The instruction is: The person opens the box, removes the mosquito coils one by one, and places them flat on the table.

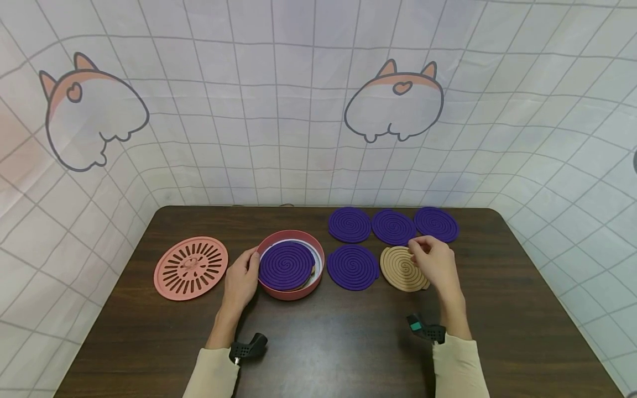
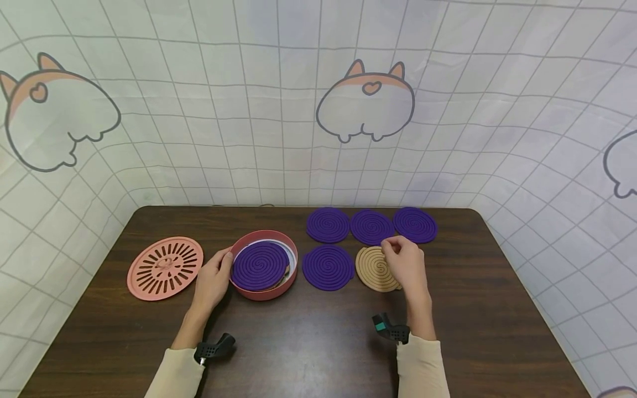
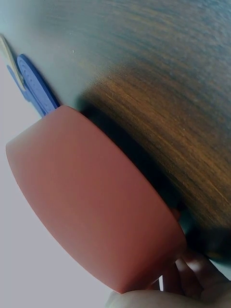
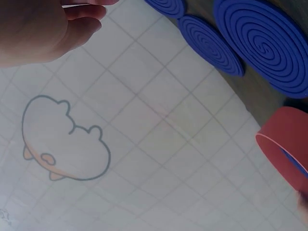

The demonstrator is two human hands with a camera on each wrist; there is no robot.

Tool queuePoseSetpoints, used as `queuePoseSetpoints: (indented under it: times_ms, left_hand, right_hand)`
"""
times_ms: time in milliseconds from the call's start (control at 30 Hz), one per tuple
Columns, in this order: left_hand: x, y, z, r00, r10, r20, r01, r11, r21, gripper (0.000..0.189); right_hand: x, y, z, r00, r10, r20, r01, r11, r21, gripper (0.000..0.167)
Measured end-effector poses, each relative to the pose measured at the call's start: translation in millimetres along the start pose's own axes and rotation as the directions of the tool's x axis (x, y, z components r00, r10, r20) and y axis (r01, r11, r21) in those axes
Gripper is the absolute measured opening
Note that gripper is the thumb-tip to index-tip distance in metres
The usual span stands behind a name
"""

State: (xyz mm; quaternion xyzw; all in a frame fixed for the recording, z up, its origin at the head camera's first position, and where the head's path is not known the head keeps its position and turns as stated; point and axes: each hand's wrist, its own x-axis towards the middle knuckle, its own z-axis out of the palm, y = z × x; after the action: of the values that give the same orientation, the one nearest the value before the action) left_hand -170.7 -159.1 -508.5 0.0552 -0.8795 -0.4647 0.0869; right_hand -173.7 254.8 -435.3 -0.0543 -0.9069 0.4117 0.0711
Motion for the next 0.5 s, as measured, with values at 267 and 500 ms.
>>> queuePoseSetpoints:
  times_ms: [267, 500]
  left_hand:
    - [0.0, 0.2, -0.1, 1.0, 0.0, -0.001, 0.0, 1.0, 0.0, 0.042]
    - [0.0, 0.0, -0.1, 1.0, -0.002, -0.002, 0.002, 1.0, -0.001, 0.042]
  right_hand:
    - [-0.2, -4.2, 3.6, 1.0, -0.023, 0.005, 0.023, 1.0, 0.016, 0.031]
    - [0.4, -4.3, 5.2, 0.999, -0.03, 0.022, 0.029, 0.999, 0.019, 0.031]
